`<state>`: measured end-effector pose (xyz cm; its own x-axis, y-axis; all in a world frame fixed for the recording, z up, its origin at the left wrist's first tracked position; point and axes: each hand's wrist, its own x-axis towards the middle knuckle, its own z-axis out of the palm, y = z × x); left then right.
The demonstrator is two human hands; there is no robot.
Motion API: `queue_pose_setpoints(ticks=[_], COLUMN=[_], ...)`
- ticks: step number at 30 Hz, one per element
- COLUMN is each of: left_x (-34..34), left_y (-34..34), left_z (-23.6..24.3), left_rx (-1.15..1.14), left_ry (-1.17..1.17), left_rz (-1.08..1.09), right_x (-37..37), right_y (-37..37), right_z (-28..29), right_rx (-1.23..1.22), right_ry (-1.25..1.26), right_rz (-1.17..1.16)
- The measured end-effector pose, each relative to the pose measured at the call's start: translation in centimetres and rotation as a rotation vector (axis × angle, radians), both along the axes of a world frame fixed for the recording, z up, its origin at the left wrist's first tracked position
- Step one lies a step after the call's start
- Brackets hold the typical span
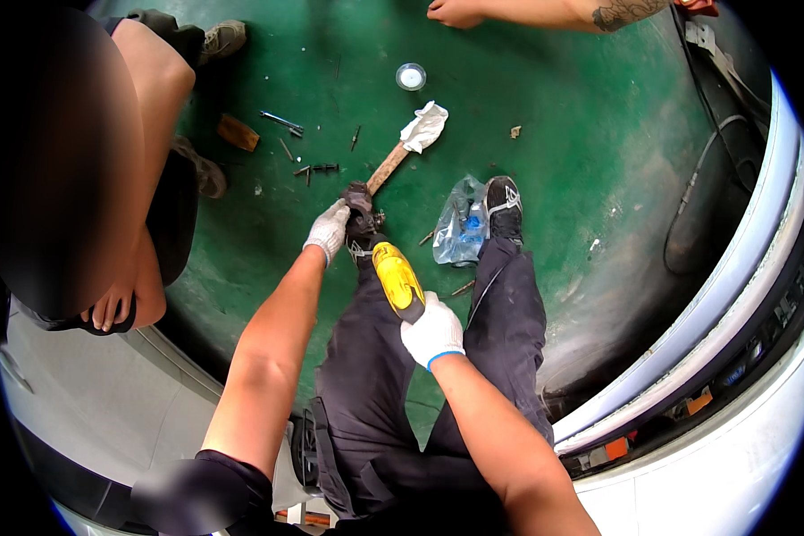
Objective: The person sits on the floor of a garage and uses a yellow power drill to work on a metal car part, likely a brake caliper. They hold the part with one hand while drilling, then inspect the drilled area and rotate the part to view it from different angles.
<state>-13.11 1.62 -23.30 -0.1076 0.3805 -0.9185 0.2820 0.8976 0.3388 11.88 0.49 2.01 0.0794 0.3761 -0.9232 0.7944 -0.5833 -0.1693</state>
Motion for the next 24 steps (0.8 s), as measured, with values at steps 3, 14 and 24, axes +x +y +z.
queue_pose_setpoints(ticks=[3,14,24], left_x=[-0.5,1.1,2.1], left_y=[-1.4,0.8,0.5], left_z=[-0.8,1.9,2.1], left_rx=[0.023,-0.014,0.002], left_ry=[0.003,0.042,0.090], left_rz=[0.024,0.006,0.101], right_x=[-0.1,1.1,1.6], right_y=[0.7,1.7,1.5], right_z=[0.0,-0.4,-0.6], right_rx=[-0.008,-0.016,-0.006], right_ry=[0.011,0.020,0.040], right_rz=[0.016,0.018,0.021])
